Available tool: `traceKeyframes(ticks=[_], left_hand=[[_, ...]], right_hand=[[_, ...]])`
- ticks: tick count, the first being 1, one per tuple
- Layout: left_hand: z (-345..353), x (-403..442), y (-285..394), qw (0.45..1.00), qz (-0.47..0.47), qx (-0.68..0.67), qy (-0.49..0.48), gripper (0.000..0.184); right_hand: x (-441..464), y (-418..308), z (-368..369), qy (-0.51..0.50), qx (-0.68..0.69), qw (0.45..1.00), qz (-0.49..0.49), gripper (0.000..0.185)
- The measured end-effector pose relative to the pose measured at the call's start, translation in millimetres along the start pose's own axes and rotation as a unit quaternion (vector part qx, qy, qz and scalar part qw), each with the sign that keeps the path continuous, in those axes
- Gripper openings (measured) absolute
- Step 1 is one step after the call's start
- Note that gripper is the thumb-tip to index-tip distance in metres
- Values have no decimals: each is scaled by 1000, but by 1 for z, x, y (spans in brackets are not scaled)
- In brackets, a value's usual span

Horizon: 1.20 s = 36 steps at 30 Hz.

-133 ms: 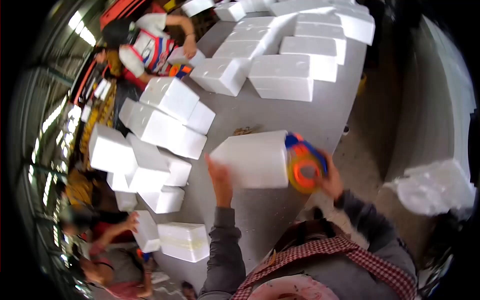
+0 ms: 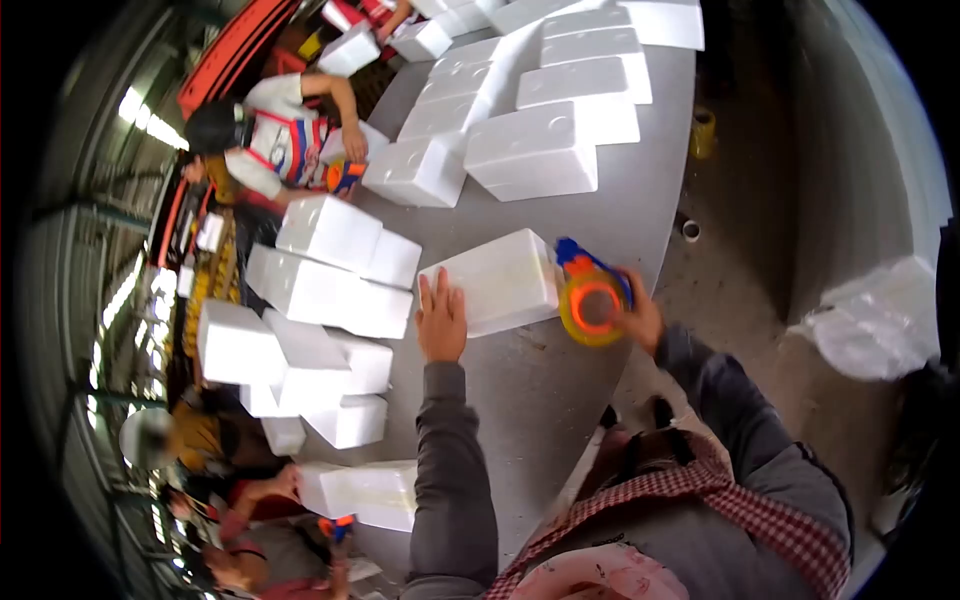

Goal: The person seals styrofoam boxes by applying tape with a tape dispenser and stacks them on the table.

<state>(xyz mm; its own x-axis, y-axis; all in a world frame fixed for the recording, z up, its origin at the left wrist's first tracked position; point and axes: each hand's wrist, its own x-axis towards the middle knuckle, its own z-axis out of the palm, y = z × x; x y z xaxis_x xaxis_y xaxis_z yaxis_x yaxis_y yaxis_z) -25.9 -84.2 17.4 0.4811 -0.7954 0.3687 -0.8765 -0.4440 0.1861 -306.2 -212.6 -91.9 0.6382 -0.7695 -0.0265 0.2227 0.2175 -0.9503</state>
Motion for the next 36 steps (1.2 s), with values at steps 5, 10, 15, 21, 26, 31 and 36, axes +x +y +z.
traceKeyframes(ticks=[5,10,15,21,26,31,36], left_hand=[[-16,-28,54,967,-223,50,-111,52],[-16,-54,39,983,102,151,-14,50],[-15,-68,85,997,-59,36,-17,48],[-21,-55,94,971,-7,236,-31,52],[-2,-57,87,990,-120,39,-60,52],[-1,-59,64,996,-70,49,-40,57],[-6,-62,72,985,-96,-125,63,75]], right_hand=[[-60,36,60,96,-28,994,-43,66],[24,0,35,-18,-4,999,36,67],[-99,-7,23,23,58,997,51,65],[-101,-52,-6,-66,121,980,142,62],[-175,-37,-10,-135,45,988,57,63],[-108,-49,35,-332,-173,924,77,68],[-97,-102,27,-505,-228,825,113,62]])
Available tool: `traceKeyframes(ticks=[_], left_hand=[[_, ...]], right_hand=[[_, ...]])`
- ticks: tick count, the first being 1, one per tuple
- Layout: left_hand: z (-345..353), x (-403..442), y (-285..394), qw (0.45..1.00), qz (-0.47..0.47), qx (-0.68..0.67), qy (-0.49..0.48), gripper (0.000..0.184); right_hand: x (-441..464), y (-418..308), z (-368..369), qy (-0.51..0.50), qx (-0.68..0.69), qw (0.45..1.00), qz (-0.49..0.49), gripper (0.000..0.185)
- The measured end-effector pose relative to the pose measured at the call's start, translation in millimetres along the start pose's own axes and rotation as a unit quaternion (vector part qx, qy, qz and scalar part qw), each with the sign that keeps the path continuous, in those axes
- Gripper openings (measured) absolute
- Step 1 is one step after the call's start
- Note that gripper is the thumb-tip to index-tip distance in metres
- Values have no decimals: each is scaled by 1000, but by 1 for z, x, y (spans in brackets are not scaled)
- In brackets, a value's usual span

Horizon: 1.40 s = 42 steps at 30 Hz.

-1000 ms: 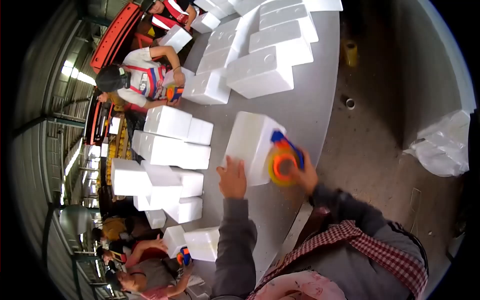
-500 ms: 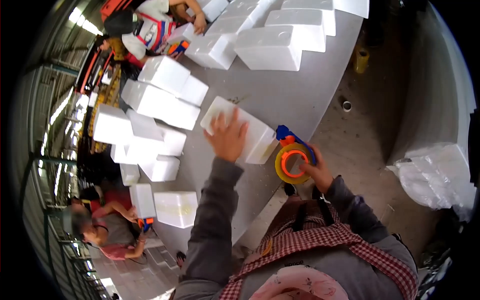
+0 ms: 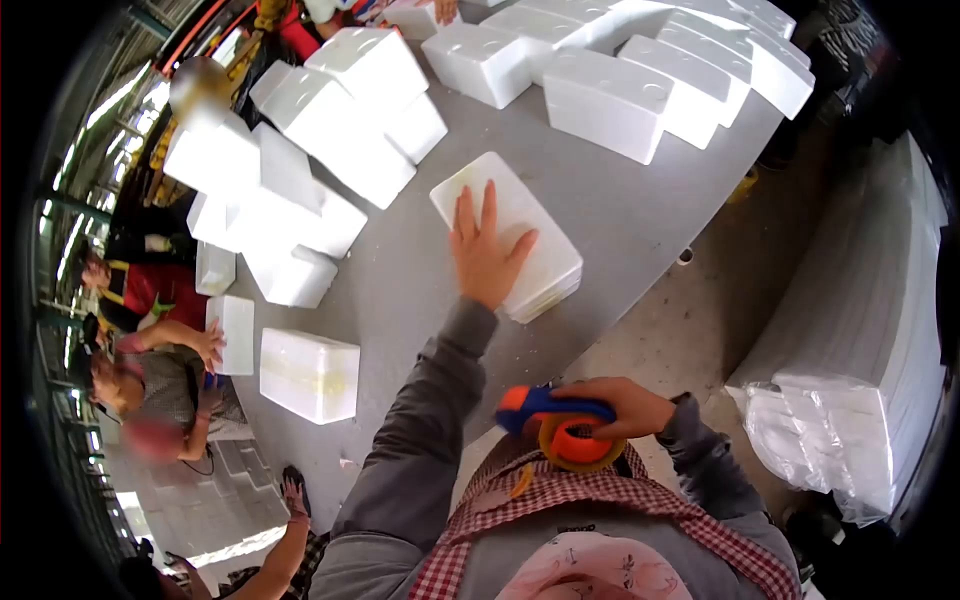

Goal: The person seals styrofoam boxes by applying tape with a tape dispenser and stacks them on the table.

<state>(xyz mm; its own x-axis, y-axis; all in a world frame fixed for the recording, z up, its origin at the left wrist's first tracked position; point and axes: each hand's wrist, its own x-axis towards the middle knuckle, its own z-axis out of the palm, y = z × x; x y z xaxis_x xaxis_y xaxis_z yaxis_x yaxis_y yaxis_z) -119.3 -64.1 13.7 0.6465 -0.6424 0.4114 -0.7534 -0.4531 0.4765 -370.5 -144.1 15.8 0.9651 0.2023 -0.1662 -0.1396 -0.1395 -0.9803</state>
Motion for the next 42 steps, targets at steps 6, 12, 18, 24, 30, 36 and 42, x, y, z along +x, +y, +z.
traceKeyframes(ticks=[6,12,18,24,30,36,42], left_hand=[[40,-67,-31,950,-200,-238,-19,102],[-9,-81,-45,760,-248,-599,42,91],[-130,-165,-146,915,-322,-216,109,78],[-217,-173,-186,873,-394,270,-97,101],[-253,-226,-191,916,-270,231,-188,93],[-308,-300,-227,957,-218,160,-103,81],[-342,-287,-201,836,-419,317,-161,74]], right_hand=[[-23,82,-55,245,417,875,21,68],[123,61,-46,215,387,864,-239,72],[197,-11,21,162,274,945,-73,66],[248,68,10,266,8,954,-134,45],[282,65,91,189,329,925,-40,38],[352,85,191,-24,419,905,-72,50],[348,2,181,-43,516,854,-56,68]])
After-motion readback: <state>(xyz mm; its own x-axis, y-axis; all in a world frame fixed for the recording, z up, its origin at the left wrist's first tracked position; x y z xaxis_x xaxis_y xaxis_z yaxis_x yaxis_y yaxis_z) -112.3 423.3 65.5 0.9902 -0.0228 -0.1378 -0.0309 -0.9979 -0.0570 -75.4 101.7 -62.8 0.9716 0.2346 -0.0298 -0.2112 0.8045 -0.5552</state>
